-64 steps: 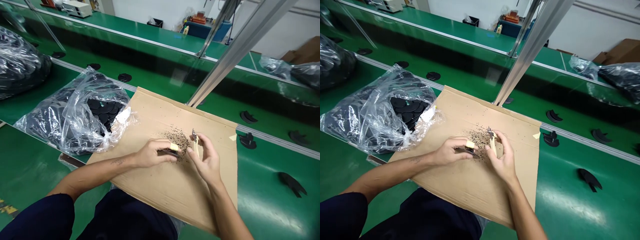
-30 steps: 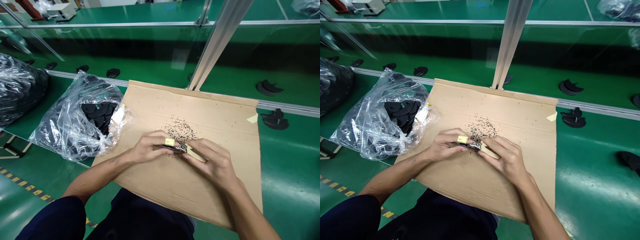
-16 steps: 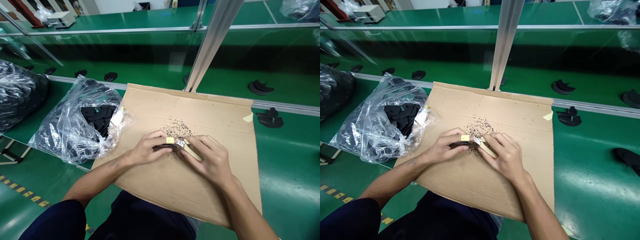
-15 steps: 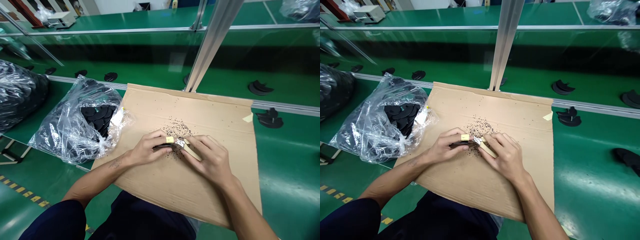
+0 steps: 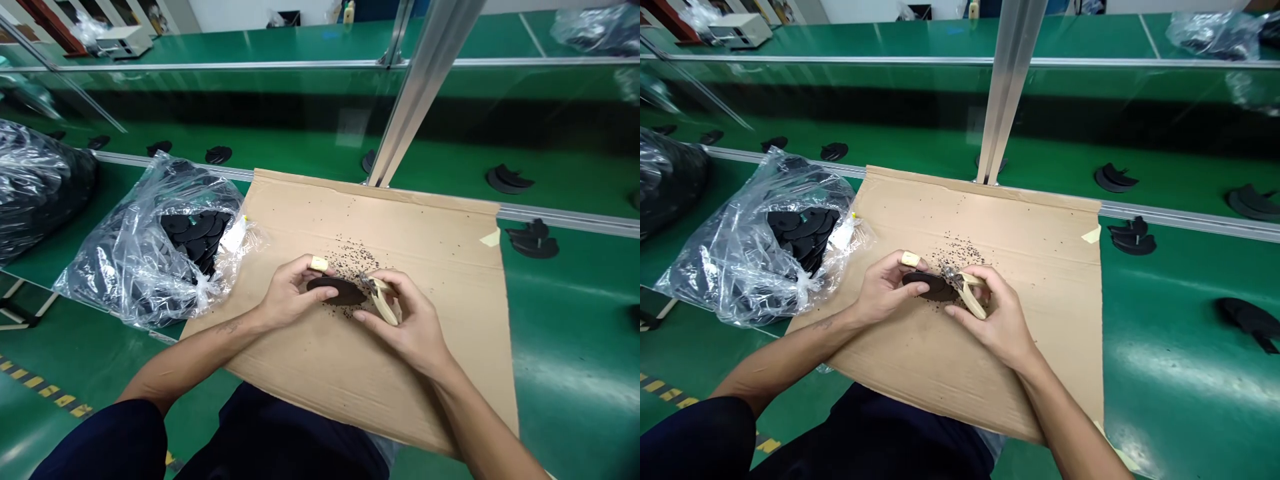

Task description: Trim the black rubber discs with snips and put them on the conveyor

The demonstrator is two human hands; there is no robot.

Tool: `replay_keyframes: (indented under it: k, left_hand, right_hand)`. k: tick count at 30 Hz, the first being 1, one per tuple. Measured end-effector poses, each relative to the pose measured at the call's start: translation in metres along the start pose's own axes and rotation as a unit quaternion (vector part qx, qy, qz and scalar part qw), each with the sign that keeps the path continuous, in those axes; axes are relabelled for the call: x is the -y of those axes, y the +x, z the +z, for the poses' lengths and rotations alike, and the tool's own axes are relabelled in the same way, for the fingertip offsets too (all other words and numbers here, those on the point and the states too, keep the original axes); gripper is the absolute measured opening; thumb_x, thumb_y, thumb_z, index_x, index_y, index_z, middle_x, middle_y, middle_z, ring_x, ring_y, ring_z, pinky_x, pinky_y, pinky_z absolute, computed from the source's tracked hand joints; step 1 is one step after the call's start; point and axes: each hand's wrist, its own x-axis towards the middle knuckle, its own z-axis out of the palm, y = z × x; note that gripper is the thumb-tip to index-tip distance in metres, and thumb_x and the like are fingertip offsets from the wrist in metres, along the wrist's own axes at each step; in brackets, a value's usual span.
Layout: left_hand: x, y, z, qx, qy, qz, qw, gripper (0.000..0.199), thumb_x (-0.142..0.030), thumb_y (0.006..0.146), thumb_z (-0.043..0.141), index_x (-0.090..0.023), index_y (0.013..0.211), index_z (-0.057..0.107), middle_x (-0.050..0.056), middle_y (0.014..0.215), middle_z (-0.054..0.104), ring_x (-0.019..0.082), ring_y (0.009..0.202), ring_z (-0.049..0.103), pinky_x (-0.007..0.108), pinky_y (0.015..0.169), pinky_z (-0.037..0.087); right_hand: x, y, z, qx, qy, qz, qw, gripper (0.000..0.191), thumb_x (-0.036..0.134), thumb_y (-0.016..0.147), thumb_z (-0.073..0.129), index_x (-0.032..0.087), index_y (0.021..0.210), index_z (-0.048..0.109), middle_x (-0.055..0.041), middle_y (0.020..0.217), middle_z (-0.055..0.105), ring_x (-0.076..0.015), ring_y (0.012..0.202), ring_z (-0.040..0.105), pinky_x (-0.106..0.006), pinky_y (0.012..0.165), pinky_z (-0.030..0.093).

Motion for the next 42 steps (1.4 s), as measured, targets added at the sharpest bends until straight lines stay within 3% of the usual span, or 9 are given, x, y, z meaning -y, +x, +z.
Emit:
replay_keyframes:
  k: [3,8,12,16,19,25,42]
  left_hand:
    - [0.0,-0.003,0.002,0.036,0.007,0.008,0.999,0.022,-0.031,0.088,0.076,-0.014,0.098,0.067,0.005,0.09,0.072,0.014,0.085,0.071,0.023,0.077,0.06]
    - [0.001,-0.002,0.0,0.099,0.146,0.14,0.974,0.029,-0.013,0.091,0.065,-0.018,0.119,0.066,0.008,0.102,0.068,0.016,0.094,0.067,0.027,0.079,0.059]
    - [0.007,-0.003,0.0,0.12,0.214,0.191,0.95,0.031,-0.006,0.088,0.058,-0.018,0.116,0.066,0.009,0.1,0.066,0.017,0.09,0.065,0.028,0.074,0.057]
    - [0.007,-0.001,-0.002,0.114,0.204,0.174,0.956,0.029,-0.007,0.088,0.057,-0.017,0.114,0.066,0.01,0.103,0.068,0.018,0.094,0.066,0.031,0.079,0.058]
    - [0.003,0.001,-0.004,0.101,0.152,0.132,0.974,0.027,-0.01,0.089,0.06,-0.016,0.115,0.067,0.01,0.104,0.07,0.018,0.097,0.067,0.032,0.083,0.059]
    - [0.0,0.002,-0.005,0.074,0.089,0.128,0.985,0.027,-0.01,0.089,0.064,-0.016,0.114,0.069,0.009,0.103,0.073,0.018,0.098,0.069,0.033,0.085,0.059]
    - [0.002,0.001,-0.004,0.076,0.113,0.158,0.978,0.029,-0.01,0.09,0.063,-0.015,0.118,0.068,0.01,0.105,0.073,0.017,0.098,0.069,0.032,0.084,0.061]
  right_hand:
    - [0.001,-0.003,0.005,-0.003,0.005,-0.024,1.0,0.022,0.023,0.089,0.068,0.024,0.11,0.062,-0.0035,0.093,0.07,-0.0166,0.072,0.062,-0.028,0.06,0.052]
    - [0.002,-0.003,0.003,-0.003,-0.049,-0.131,0.99,0.025,0.015,0.088,0.067,0.024,0.112,0.064,-0.0065,0.094,0.072,-0.0197,0.08,0.067,-0.033,0.068,0.055]
    - [0.005,-0.002,0.003,0.029,-0.047,-0.168,0.984,0.026,0.014,0.089,0.066,0.024,0.113,0.065,-0.0073,0.094,0.073,-0.0197,0.079,0.068,-0.034,0.068,0.055]
    - [0.005,0.002,-0.007,0.042,-0.001,-0.12,0.992,0.029,0.018,0.088,0.069,0.024,0.115,0.064,-0.0079,0.099,0.072,-0.0211,0.085,0.069,-0.033,0.069,0.056]
    - [-0.003,0.008,-0.019,0.006,-0.063,-0.1,0.993,0.032,0.02,0.087,0.069,0.025,0.118,0.065,-0.0081,0.1,0.073,-0.0236,0.089,0.068,-0.036,0.071,0.056]
    - [-0.017,0.012,-0.024,0.046,-0.178,-0.157,0.97,0.03,0.022,0.09,0.066,0.026,0.12,0.066,-0.0085,0.1,0.073,-0.0251,0.088,0.068,-0.039,0.073,0.053]
    - [-0.014,0.007,-0.023,0.031,-0.239,-0.19,0.952,0.029,0.025,0.093,0.068,0.027,0.122,0.066,-0.0068,0.095,0.074,-0.0209,0.079,0.066,-0.034,0.067,0.05]
